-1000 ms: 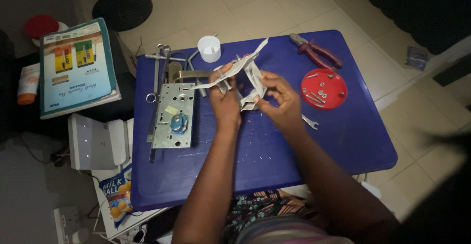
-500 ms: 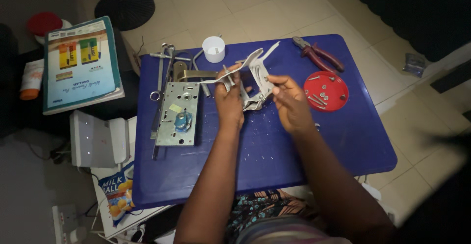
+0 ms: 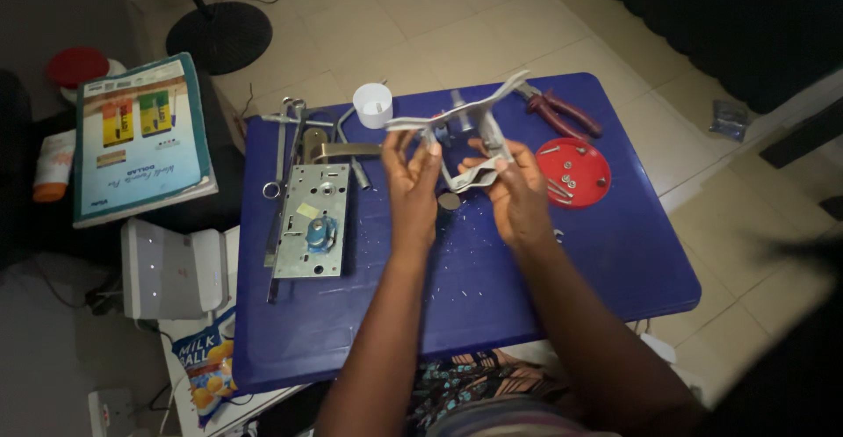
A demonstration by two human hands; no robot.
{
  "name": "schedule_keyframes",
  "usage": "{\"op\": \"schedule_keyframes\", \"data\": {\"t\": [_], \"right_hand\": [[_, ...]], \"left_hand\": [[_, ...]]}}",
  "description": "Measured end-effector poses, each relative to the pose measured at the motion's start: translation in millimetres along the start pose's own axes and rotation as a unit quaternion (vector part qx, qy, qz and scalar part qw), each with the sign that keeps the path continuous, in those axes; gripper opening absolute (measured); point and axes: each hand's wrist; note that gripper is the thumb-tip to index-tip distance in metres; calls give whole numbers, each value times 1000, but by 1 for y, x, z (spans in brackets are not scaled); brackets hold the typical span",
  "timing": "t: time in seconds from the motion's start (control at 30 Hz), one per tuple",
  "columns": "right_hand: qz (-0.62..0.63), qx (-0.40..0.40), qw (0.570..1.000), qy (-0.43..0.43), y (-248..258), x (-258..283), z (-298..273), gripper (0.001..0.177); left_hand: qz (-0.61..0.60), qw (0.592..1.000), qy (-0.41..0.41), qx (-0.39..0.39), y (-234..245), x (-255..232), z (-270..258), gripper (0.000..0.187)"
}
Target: The person disassembles a white mechanical bracket assembly by removing screws and nuts using a wrench and a screwdriver, separating the individual metal and plastic components on a blue table.
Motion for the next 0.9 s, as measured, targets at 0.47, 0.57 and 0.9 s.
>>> {"op": "schedule_keyframes", "data": {"t": [0.47,0.57,0.9], "right_hand": [[11,8,999,42,0,9,-5,49],[-9,15,998,53,-7,10,-5,60],[-117,57,988,83,-20,11,-14,75]], "left_hand": [[407,874,-220,151,-35,-74,-21,9],[500,821,-236,143,-38,-71,-14,14],[471,865,-137,105,-22,-15,-9,23]]}}
Point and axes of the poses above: each hand's wrist, its own z-axis towards the middle knuckle, its own y-axis out of the back of the hand, x = y × z, and after that the axes turned 5 degrees about x, right-handed
